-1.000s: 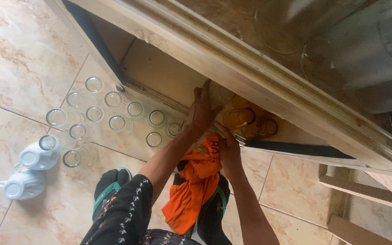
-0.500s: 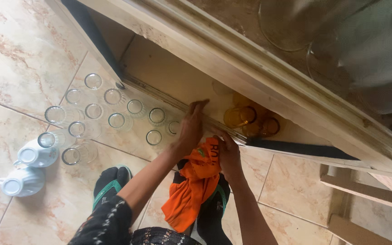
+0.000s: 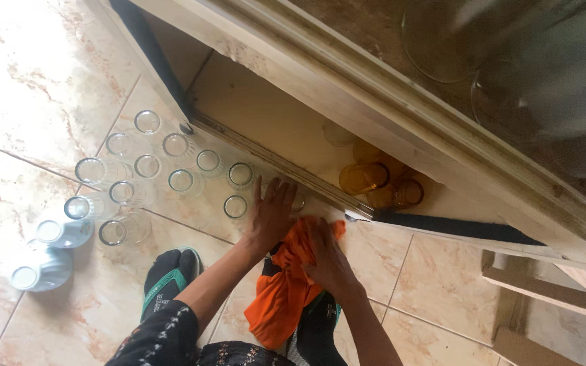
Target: The person wipes glasses with a cloth and places them onto a shelf in a cabinet.
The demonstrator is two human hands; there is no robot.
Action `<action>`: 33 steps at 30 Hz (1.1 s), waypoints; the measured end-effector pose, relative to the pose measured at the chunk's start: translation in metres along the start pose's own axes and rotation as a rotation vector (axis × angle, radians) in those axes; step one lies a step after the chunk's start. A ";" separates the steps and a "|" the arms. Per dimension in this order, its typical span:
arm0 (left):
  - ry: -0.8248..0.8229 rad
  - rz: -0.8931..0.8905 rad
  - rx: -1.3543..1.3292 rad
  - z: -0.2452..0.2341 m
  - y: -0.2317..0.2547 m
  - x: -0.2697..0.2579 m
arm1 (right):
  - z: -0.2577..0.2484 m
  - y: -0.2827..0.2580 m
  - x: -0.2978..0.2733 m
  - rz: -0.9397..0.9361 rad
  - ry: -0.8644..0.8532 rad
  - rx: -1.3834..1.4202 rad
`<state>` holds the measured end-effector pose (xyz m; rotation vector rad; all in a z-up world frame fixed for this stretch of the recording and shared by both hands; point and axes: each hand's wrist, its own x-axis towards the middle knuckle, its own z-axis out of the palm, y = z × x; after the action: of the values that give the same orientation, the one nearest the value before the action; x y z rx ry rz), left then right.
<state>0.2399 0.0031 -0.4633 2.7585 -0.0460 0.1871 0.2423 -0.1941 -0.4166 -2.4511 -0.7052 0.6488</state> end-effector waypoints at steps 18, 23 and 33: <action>-0.066 -0.309 -1.084 -0.249 0.070 -0.046 | -0.072 -0.029 -0.094 0.241 -0.108 -0.220; 0.115 -0.123 -1.733 -0.362 0.111 -0.066 | -0.169 -0.128 -0.172 0.130 0.098 0.639; 0.332 0.064 -1.830 -0.430 0.207 -0.137 | -0.264 -0.344 -0.304 -0.554 1.159 0.486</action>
<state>0.0391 -0.0294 -0.0101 0.8899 -0.1296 0.3581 0.0419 -0.2061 0.0734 -1.6286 -0.5627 -0.7059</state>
